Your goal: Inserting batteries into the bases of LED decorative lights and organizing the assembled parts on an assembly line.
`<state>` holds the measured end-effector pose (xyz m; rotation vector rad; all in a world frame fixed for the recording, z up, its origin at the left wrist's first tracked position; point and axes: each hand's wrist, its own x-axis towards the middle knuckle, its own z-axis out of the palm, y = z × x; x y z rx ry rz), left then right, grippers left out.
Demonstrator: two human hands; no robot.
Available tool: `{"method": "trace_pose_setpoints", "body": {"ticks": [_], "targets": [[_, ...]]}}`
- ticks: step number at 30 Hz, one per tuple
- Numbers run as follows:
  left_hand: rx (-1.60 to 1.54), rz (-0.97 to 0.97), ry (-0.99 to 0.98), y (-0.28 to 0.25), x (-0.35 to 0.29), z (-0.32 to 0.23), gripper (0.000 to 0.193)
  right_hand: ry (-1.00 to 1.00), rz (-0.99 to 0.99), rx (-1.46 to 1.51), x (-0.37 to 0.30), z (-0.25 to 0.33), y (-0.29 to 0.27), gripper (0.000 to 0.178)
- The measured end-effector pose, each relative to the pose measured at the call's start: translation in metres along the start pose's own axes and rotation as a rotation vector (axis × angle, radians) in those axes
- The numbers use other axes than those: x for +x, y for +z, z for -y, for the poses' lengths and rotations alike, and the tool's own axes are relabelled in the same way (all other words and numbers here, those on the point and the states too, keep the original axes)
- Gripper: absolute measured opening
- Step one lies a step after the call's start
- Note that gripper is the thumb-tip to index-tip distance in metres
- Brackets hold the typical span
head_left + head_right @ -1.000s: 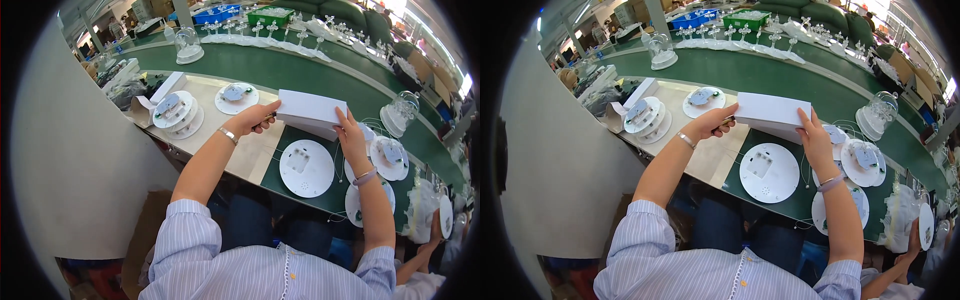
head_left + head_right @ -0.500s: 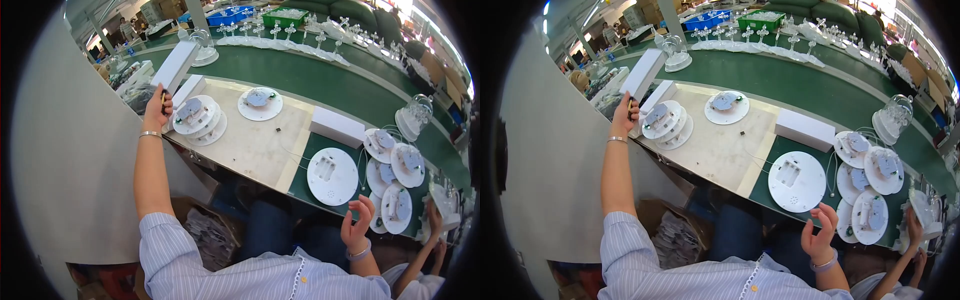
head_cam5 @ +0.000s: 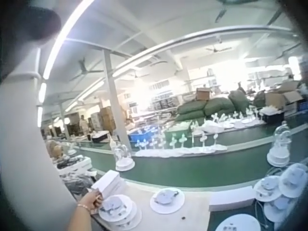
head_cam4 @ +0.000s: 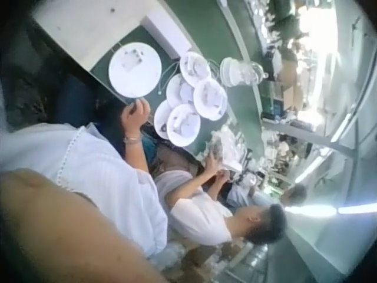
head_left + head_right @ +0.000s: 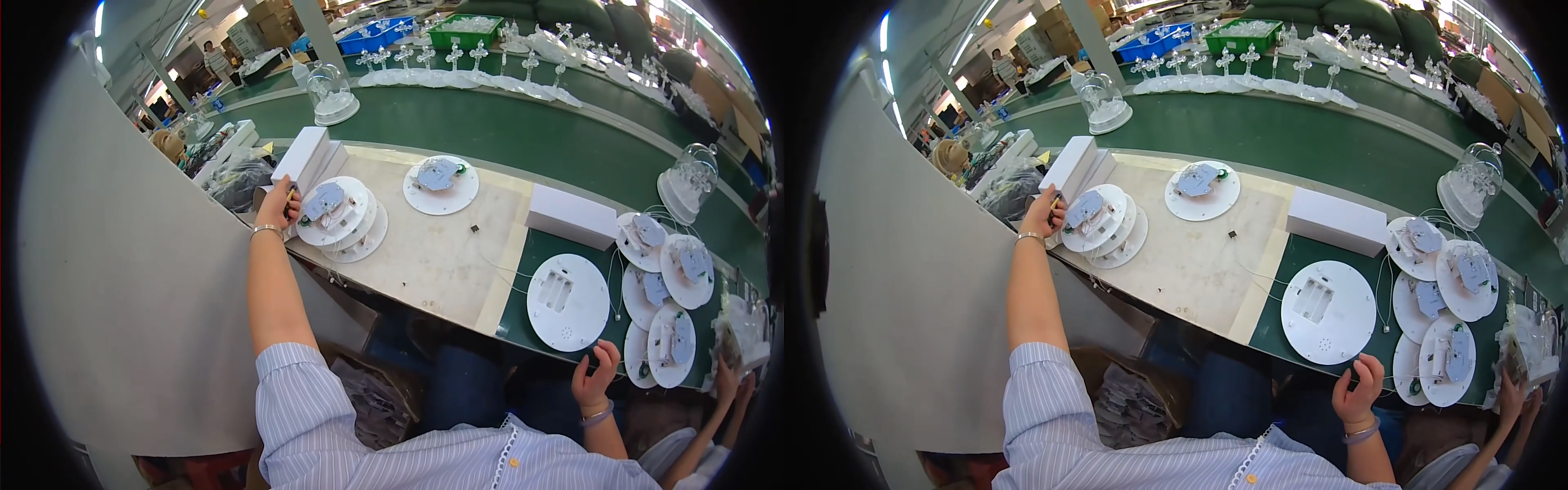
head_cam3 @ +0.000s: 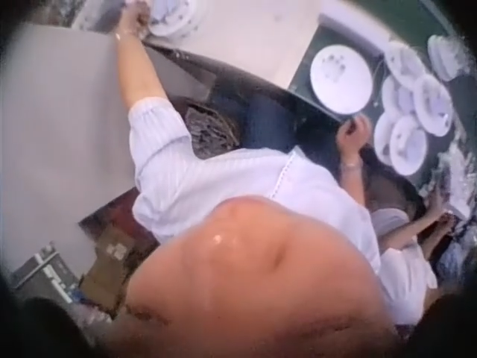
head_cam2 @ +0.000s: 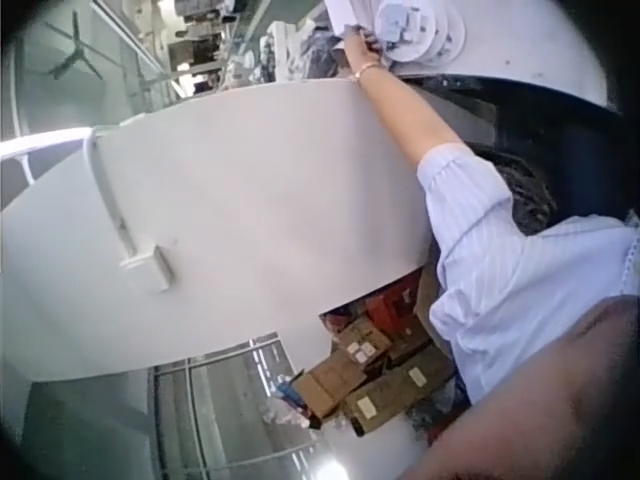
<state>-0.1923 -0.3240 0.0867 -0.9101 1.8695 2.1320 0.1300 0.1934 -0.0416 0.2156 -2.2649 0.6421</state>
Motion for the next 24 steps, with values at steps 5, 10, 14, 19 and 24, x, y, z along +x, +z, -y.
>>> {"method": "trace_pose_setpoints", "body": {"ticks": [5,10,14,19,24], "targets": [[-0.006,0.002,-0.039,-0.003,-0.002,-0.002,0.045,-0.02,0.013,-0.007,0.006,0.001,0.001,0.034],[-0.113,-0.092,-0.035,0.006,0.005,0.002,0.044,-0.037,0.032,-0.041,0.005,0.0,0.0,0.032],[-0.107,-0.143,0.006,0.008,0.004,0.004,0.044,-0.032,0.023,-0.026,0.006,0.002,0.001,0.033],[0.078,-0.252,0.078,0.008,0.008,0.006,0.043,-0.001,0.039,-0.002,0.003,0.002,0.001,0.035],[0.281,-0.441,0.404,0.026,0.005,0.009,0.038,0.007,0.052,-0.006,0.003,0.001,0.001,0.037]]}}
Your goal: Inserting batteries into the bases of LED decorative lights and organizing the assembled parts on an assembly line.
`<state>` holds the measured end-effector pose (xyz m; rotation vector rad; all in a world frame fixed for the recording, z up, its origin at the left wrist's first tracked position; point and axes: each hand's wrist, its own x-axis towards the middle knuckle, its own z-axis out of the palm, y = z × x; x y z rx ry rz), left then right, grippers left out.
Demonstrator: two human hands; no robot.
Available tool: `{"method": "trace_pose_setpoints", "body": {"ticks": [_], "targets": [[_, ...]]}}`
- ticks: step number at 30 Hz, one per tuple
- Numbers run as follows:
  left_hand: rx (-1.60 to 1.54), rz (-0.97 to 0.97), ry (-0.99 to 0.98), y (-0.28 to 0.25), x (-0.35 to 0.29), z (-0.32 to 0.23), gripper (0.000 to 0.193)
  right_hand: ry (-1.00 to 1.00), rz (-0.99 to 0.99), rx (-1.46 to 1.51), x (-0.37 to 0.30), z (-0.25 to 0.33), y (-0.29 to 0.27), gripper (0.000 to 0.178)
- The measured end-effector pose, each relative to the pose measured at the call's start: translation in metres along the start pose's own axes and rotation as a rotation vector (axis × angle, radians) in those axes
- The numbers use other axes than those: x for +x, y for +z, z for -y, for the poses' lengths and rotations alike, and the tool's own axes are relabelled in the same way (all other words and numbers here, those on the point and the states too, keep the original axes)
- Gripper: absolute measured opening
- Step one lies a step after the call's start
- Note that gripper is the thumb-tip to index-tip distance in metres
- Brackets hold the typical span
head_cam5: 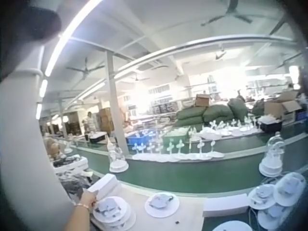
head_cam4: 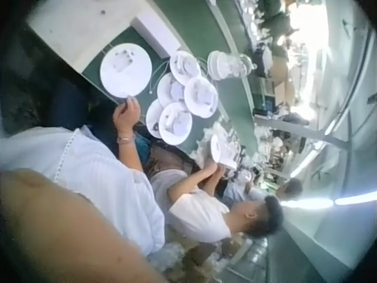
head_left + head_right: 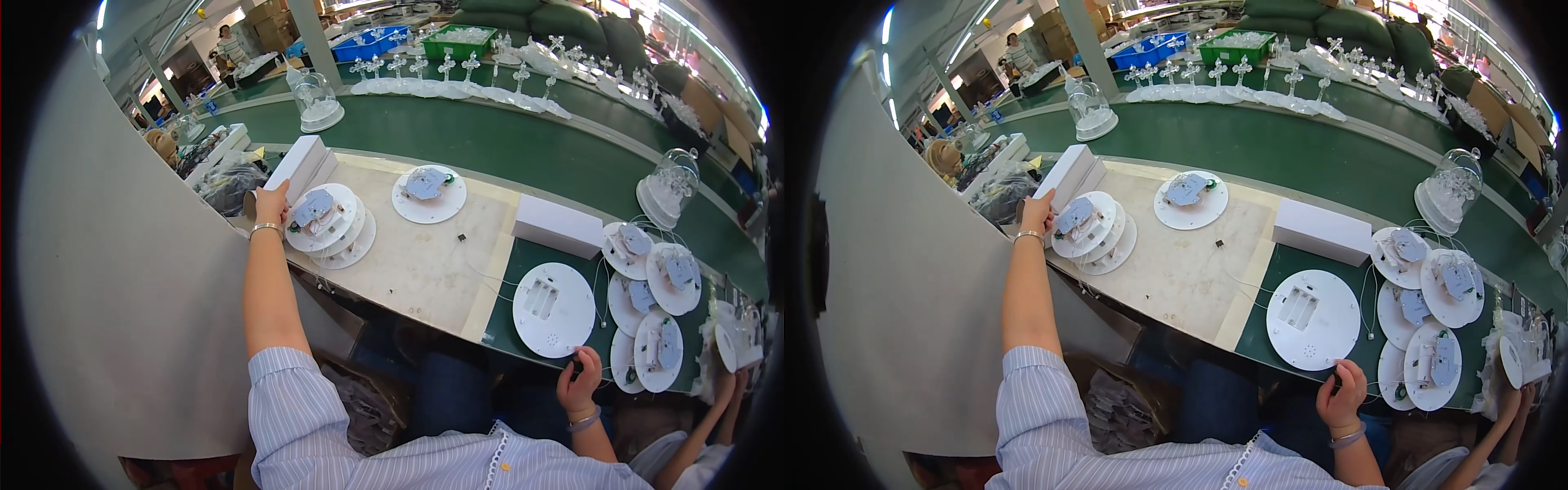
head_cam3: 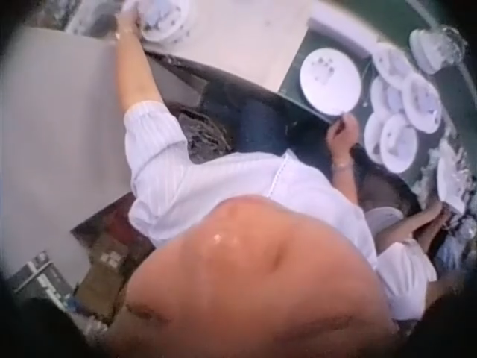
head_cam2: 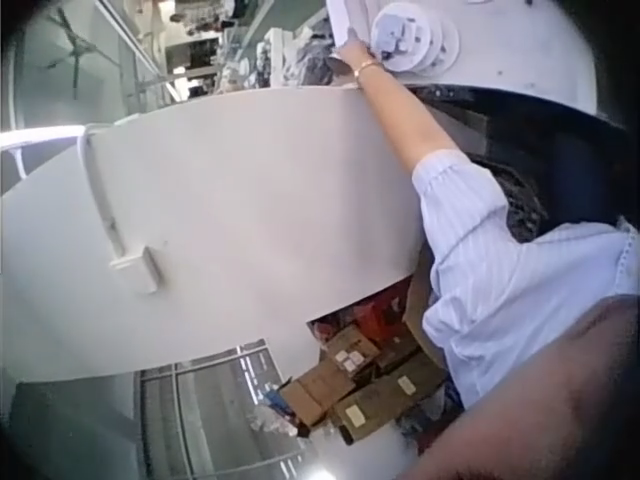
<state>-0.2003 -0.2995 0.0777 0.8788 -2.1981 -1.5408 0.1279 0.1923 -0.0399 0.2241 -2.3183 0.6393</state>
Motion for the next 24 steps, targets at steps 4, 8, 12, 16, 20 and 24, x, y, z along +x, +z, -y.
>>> {"method": "trace_pose_setpoints", "body": {"ticks": [4,8,12,16,20,24], "targets": [[0.158,-0.028,0.039,0.002,0.006,-0.005,0.034,-0.002,0.007,0.001,0.001,0.0,0.0,0.037],[0.153,0.024,-0.01,0.006,0.008,-0.004,0.035,0.001,0.003,-0.026,-0.001,-0.002,0.0,0.037],[-0.131,0.036,-0.216,0.002,0.01,-0.003,0.033,-0.01,0.0,-0.015,0.0,-0.001,0.0,0.037],[-0.103,0.106,-0.251,-0.002,0.019,0.004,0.032,-0.011,0.004,-0.016,-0.001,-0.001,0.0,0.037],[-0.137,0.137,-0.225,-0.002,0.02,0.003,0.03,-0.008,0.001,-0.02,0.0,0.0,0.001,0.037],[-0.117,0.134,-0.25,-0.001,0.018,0.002,0.03,-0.017,-0.002,-0.031,0.001,-0.001,0.002,0.036]]}}
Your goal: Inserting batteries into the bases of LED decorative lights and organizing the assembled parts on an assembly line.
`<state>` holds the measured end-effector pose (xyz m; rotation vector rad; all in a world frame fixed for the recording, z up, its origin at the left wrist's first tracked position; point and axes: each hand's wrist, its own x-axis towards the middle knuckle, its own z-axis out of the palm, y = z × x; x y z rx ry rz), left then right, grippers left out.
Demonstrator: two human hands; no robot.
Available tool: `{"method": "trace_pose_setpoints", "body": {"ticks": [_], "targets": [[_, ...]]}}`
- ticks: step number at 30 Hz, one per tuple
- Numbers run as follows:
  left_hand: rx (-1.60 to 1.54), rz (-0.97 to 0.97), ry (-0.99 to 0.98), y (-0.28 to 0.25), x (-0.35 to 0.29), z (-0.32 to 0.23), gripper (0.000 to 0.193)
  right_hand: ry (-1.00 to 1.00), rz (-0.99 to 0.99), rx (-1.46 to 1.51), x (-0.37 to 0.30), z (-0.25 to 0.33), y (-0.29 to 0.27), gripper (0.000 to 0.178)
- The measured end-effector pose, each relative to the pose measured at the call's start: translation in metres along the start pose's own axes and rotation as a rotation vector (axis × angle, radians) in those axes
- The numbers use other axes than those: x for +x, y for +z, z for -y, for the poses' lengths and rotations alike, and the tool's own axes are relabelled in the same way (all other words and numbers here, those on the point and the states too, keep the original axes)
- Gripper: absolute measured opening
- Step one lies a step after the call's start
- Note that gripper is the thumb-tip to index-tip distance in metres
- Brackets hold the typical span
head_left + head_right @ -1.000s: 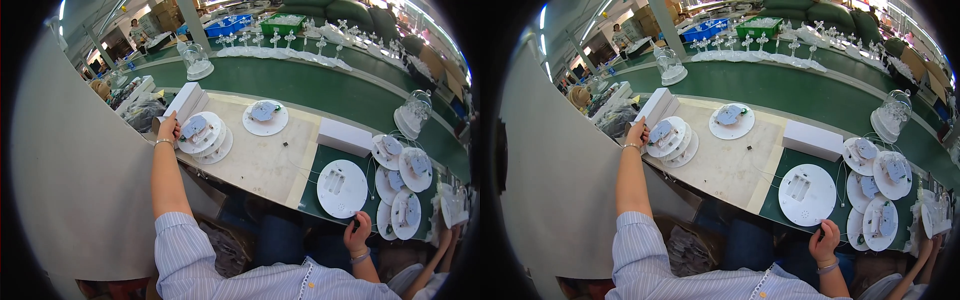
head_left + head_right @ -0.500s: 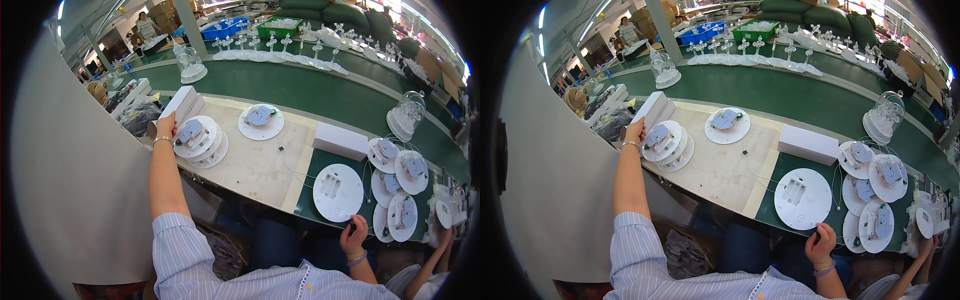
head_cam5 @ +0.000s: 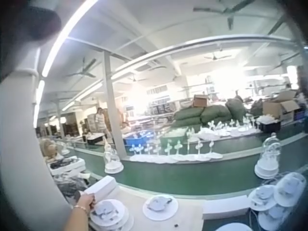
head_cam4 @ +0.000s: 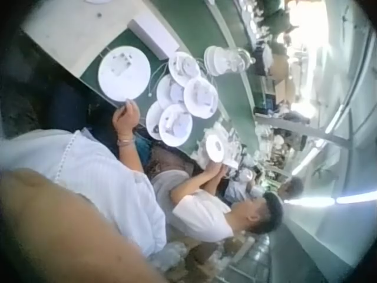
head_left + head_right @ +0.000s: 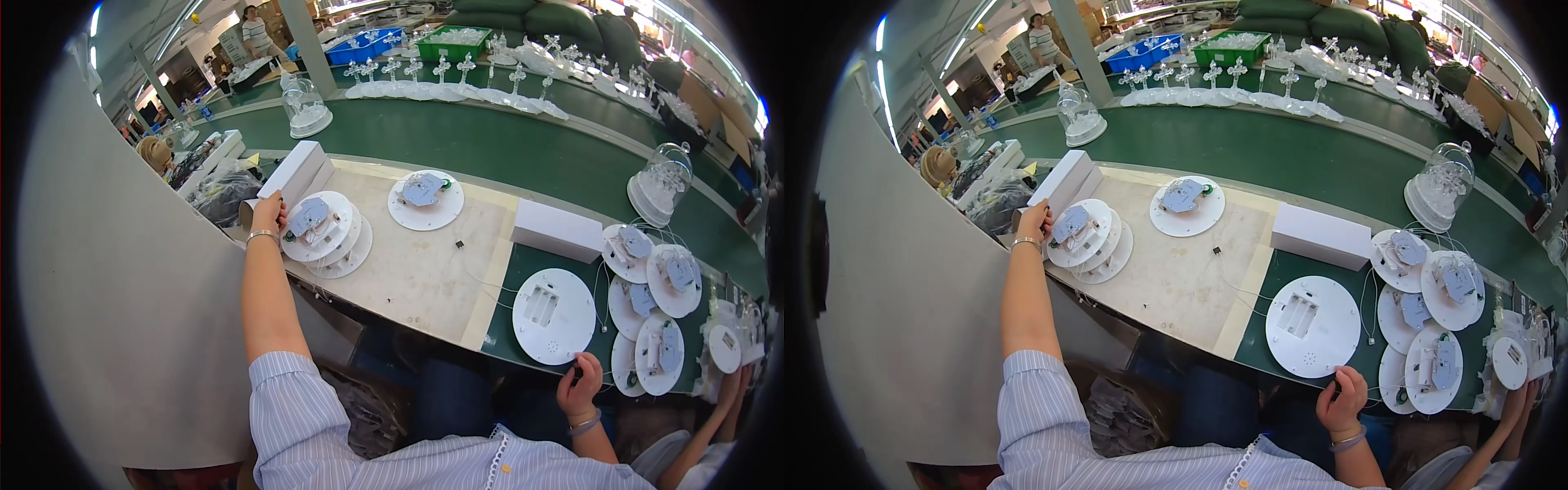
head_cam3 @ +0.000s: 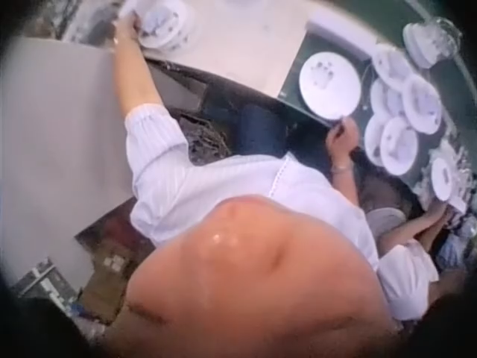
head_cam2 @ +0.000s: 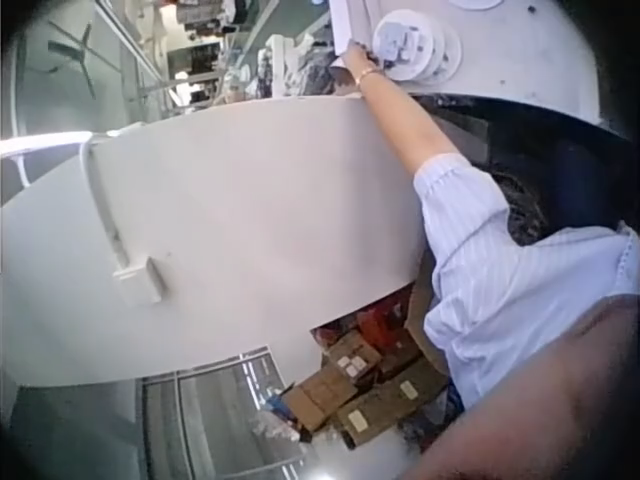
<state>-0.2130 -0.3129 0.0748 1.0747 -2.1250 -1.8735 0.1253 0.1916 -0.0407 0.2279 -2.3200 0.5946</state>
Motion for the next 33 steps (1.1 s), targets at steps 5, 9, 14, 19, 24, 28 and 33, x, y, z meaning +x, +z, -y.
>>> {"method": "trace_pose_setpoints", "body": {"ticks": [5,9,14,19,24,28,33], "targets": [[-0.177,0.068,-0.028,-0.003,-0.012,-0.005,0.035,-0.013,-0.02,-0.001,0.002,-0.001,0.001,0.035],[0.148,0.014,0.06,-0.011,-0.032,-0.012,0.036,-0.004,-0.036,0.019,0.002,0.001,-0.001,0.038],[0.141,0.162,0.412,-0.006,-0.107,-0.026,0.028,0.206,-0.107,0.239,0.012,0.019,-0.013,0.041],[0.185,0.773,0.555,0.069,-0.27,-0.001,0.018,0.838,0.162,1.142,0.028,0.041,-0.037,0.021],[0.515,1.167,1.178,0.116,-0.408,0.065,0.016,1.178,0.621,2.342,0.072,0.065,-0.023,0.042],[0.64,0.894,1.407,0.141,-0.44,0.106,0.017,1.458,0.077,2.181,0.057,0.076,-0.026,0.03],[0.663,0.908,1.392,0.141,-0.438,0.127,0.016,1.233,0.3,2.549,0.031,0.058,-0.022,0.038]]}}
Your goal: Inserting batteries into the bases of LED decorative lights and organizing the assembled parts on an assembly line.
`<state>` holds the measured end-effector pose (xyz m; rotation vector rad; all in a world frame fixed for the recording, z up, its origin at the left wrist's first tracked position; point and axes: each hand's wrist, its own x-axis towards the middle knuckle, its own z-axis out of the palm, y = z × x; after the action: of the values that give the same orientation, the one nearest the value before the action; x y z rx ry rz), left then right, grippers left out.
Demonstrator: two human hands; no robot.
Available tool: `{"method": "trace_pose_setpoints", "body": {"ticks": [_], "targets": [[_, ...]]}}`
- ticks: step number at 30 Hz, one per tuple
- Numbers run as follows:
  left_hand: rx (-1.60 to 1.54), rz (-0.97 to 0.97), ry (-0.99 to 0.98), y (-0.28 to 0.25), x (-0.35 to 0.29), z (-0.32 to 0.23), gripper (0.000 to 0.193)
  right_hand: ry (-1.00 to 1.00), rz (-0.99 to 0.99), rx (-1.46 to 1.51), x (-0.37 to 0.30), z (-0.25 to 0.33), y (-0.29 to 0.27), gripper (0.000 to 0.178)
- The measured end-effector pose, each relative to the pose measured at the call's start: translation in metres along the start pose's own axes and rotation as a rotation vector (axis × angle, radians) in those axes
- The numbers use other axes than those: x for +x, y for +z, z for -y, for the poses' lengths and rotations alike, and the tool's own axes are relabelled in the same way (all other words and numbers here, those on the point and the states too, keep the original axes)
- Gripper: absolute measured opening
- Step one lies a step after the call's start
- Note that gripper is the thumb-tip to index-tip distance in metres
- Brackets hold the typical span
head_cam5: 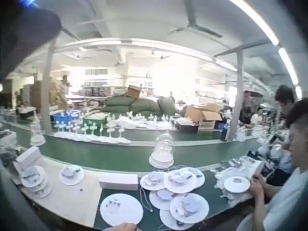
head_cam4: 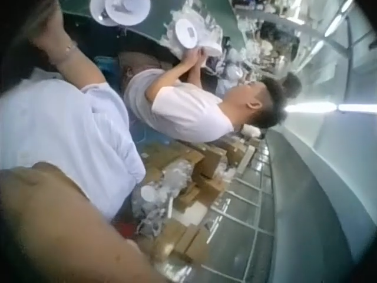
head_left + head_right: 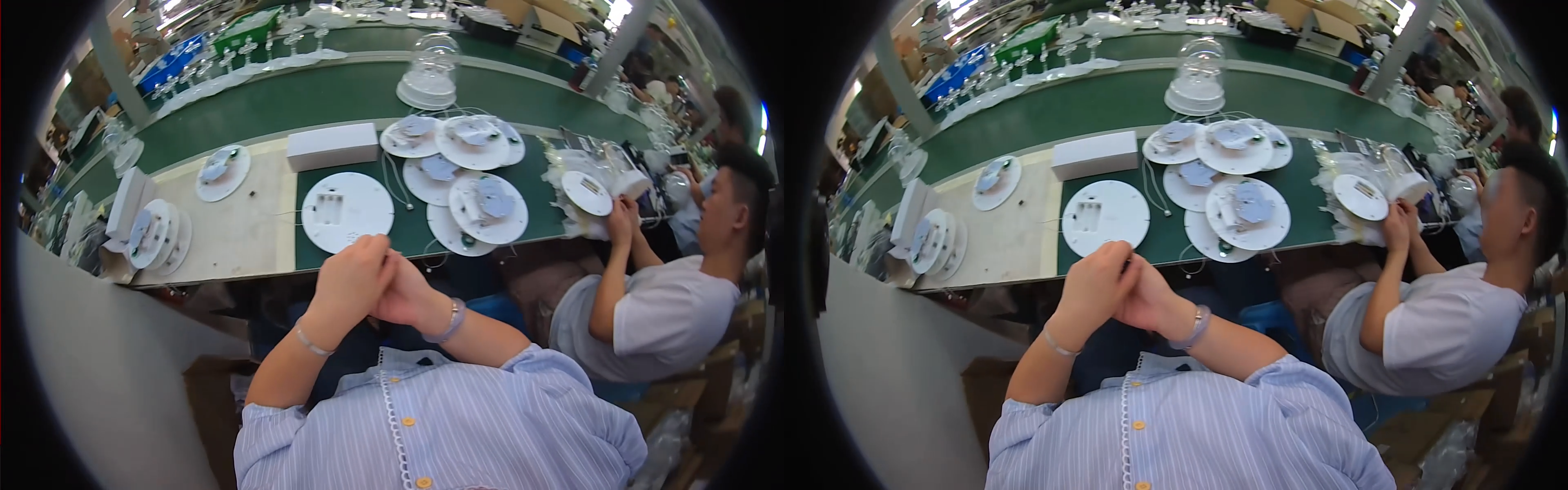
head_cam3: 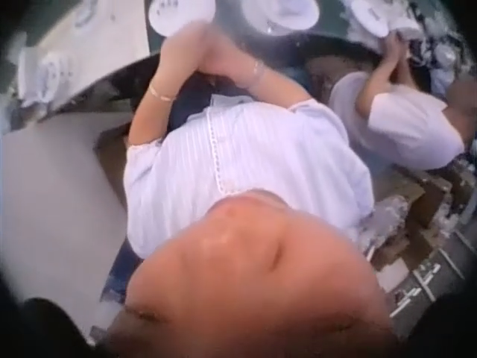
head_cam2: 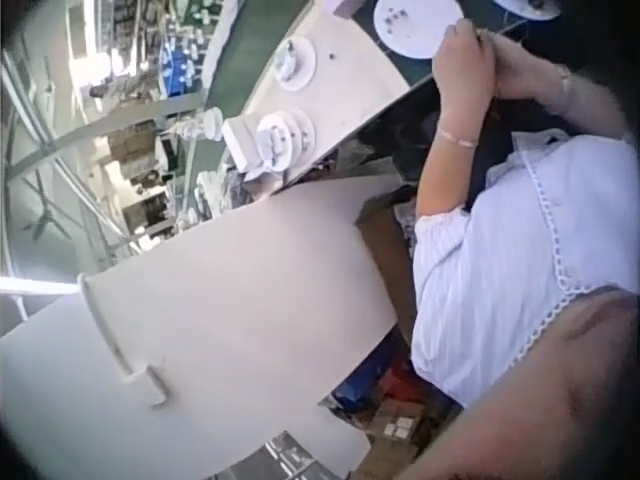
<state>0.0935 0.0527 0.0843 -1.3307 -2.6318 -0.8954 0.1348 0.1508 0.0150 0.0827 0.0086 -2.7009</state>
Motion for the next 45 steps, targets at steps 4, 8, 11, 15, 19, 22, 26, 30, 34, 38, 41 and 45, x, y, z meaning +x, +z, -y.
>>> {"method": "trace_pose_setpoints", "body": {"ticks": [4,8,11,15,19,22,26,30,34,38,41,45], "targets": [[-0.113,-0.033,-0.269,0.018,-0.002,-0.009,0.017,-0.199,-0.184,-0.091,0.001,-0.006,0.018,0.037],[0.131,0.146,-0.267,0.051,0.001,0.007,0.034,-0.253,-0.074,-0.171,-0.003,-0.015,0.025,0.04],[0.294,-0.31,-0.044,0.055,-0.002,-0.005,0.016,-0.261,-0.06,-0.166,-0.008,-0.015,0.034,0.042],[0.185,-0.5,0.043,0.038,-0.007,-0.022,0.018,-0.247,-0.078,-0.167,-0.006,-0.013,0.031,0.044],[0.182,-0.388,-0.007,0.035,-0.016,-0.018,0.022,-0.261,-0.081,-0.111,-0.007,-0.018,0.019,0.042],[0.097,-0.272,-0.015,0.035,-0.02,-0.02,0.027,-0.295,-0.101,-0.118,-0.009,-0.018,0.006,0.039],[0.047,-0.339,0.088,0.032,-0.02,-0.014,0.028,-0.324,-0.12,-0.129,-0.006,-0.016,-0.007,0.036],[-0.082,-0.7,0.141,0.027,-0.004,0.059,0.019,-0.091,-0.206,-0.167,-0.015,0.017,-0.007,0.029],[-0.217,-0.714,-0.117,0.021,0.02,0.121,0.012,-0.141,-0.436,-0.335,-0.001,0.038,0.025,0.035],[-0.306,-0.53,-0.237,0.03,0.035,0.144,0.02,-0.062,-0.411,-0.377,0.015,0.06,0.037,0.036],[-0.42,-0.409,-0.334,0.03,0.039,0.149,0.023,-0.032,-0.414,-0.543,0.023,0.069,0.043,0.033],[-0.437,-0.383,-0.396,0.03,0.034,0.142,0.022,-0.025,-0.374,-0.649,0.028,0.076,0.04,0.031]]}}
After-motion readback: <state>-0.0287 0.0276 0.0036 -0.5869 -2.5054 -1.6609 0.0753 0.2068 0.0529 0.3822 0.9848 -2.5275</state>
